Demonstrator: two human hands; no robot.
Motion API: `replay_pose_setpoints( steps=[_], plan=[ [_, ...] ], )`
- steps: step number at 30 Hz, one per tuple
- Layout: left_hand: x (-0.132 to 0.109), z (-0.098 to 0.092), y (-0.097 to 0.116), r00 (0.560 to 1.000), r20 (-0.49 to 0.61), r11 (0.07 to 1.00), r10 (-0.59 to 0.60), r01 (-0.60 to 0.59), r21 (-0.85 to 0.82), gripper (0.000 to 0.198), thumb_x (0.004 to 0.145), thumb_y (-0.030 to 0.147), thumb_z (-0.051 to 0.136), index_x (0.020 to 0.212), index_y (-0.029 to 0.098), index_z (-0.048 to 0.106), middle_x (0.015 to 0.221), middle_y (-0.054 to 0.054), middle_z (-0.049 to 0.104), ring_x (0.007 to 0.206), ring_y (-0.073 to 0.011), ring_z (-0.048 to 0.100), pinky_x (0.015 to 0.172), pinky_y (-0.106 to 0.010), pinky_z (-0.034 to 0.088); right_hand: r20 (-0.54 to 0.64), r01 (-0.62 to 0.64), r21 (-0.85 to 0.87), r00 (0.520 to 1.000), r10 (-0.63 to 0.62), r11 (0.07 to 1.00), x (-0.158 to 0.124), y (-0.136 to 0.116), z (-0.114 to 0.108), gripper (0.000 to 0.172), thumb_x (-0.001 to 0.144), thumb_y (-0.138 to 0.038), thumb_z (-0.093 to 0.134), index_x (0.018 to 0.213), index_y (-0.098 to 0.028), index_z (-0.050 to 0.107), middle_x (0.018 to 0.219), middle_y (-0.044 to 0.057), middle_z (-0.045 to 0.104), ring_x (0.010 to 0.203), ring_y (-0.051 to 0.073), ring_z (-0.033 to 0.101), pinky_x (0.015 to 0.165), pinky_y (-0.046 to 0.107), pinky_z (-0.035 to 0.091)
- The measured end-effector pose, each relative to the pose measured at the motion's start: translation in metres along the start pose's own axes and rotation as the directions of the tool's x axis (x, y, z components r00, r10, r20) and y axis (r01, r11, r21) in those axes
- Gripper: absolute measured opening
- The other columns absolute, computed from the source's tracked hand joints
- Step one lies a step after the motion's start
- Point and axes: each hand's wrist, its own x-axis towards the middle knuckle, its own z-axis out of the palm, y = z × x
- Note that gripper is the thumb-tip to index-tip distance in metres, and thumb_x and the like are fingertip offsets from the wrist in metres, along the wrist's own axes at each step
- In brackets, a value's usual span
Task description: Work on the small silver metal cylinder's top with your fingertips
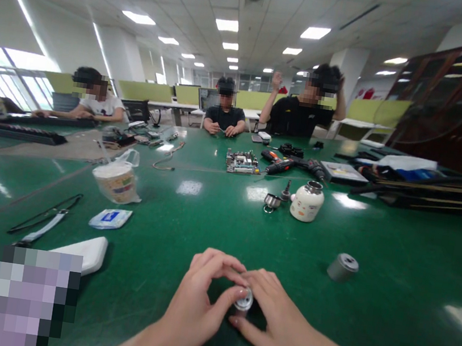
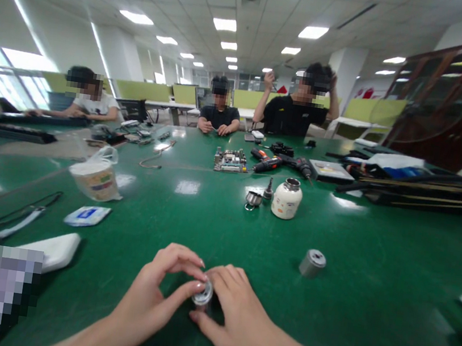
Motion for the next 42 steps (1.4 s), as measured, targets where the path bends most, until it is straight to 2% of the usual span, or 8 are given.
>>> replay_pose_setpoints(
  steps=[10,15,18,21,26,32,37,42],
  plan=[
    [0.000,-0.003,0.004,0.994,0.102,0.997,0.043,-0.049,0.055,0.040,0.078,0.011,0.076,0.113,0.027,0.062,0.110,-0.004,0.073,0.114,-0.0279,0.057,0.098,-0.044,0.039,-0.050,0.034,0.026,0.998,-0.032,0.999,-0.003,0.005,0.005,0.035,0.085,-0.020,0.064,0.118,-0.020,0.052,0.118,0.009,0.061,0.108,0.026,0.054,0.093,0.044,0.042],
    [-0.002,0.001,0.000,0.998,-0.025,0.995,-0.064,0.066,0.081,0.047,0.061,0.016,0.090,0.099,0.022,0.062,0.087,-0.002,0.072,0.092,-0.0278,0.064,0.084,-0.042,0.045,-0.026,0.017,0.032,1.000,-0.016,0.999,-0.002,0.004,0.004,0.025,0.085,-0.019,0.063,0.108,-0.020,0.055,0.113,0.008,0.062,0.103,0.025,0.055,0.090,0.042,0.043],
    [-0.002,0.001,-0.001,0.998,-0.020,0.998,-0.063,0.064,0.014,0.055,0.060,0.016,0.090,0.106,0.023,0.059,0.095,-0.003,0.071,0.095,-0.0270,0.064,0.086,-0.042,0.046,-0.008,0.012,0.010,1.000,-0.012,1.000,-0.003,0.004,0.003,0.029,0.082,-0.017,0.065,0.109,-0.020,0.055,0.114,0.008,0.062,0.104,0.026,0.054,0.091,0.043,0.042],
    [-0.002,0.000,0.002,0.999,0.004,0.999,-0.041,0.041,0.013,0.041,0.069,0.015,0.084,0.102,0.025,0.064,0.108,-0.003,0.071,0.105,-0.0263,0.062,0.092,-0.042,0.044,-0.013,0.013,0.008,1.000,-0.013,1.000,-0.003,0.004,0.003,0.033,0.084,-0.020,0.065,0.115,-0.020,0.053,0.116,0.008,0.062,0.105,0.026,0.054,0.091,0.044,0.042],
    [-0.002,0.000,0.002,0.996,-0.061,0.997,0.062,-0.060,0.043,0.022,0.077,0.010,0.076,0.089,0.026,0.067,0.092,0.002,0.075,0.095,-0.0224,0.065,0.086,-0.037,0.044,-0.019,0.018,0.023,1.000,-0.018,1.000,-0.002,0.002,0.003,0.031,0.087,-0.024,0.065,0.115,-0.022,0.053,0.117,0.007,0.063,0.106,0.025,0.055,0.092,0.042,0.041],
    [0.009,-0.003,-0.023,0.956,-0.293,0.993,-0.035,0.067,0.099,0.015,0.082,0.020,0.075,0.090,0.024,0.063,0.087,0.001,0.075,0.086,-0.0224,0.069,0.086,-0.040,0.045,0.006,-0.017,-0.012,1.000,0.017,1.000,-0.001,-0.001,0.000,0.028,0.085,-0.027,0.067,0.110,-0.020,0.055,0.117,0.008,0.062,0.108,0.026,0.054,0.094,0.045,0.041],
    [0.012,-0.002,-0.050,0.975,-0.165,0.960,-0.151,0.185,0.211,0.018,0.077,0.015,0.079,0.087,0.024,0.066,0.085,0.001,0.077,0.093,-0.0261,0.068,0.088,-0.043,0.045,0.009,-0.029,-0.011,1.000,0.029,1.000,-0.001,-0.001,-0.001,0.029,0.085,-0.027,0.067,0.110,-0.020,0.055,0.117,0.008,0.063,0.106,0.026,0.055,0.094,0.045,0.041],
    [0.010,0.000,-0.056,0.974,-0.151,0.962,-0.172,0.199,0.188,0.030,0.075,0.015,0.081,0.100,0.026,0.069,0.096,0.000,0.078,0.105,-0.0282,0.064,0.094,-0.047,0.043,0.010,-0.023,-0.018,1.000,0.023,1.000,0.000,-0.001,0.000,0.027,0.086,-0.027,0.067,0.109,-0.020,0.055,0.117,0.008,0.063,0.107,0.026,0.055,0.093,0.045,0.041]
  ],
)
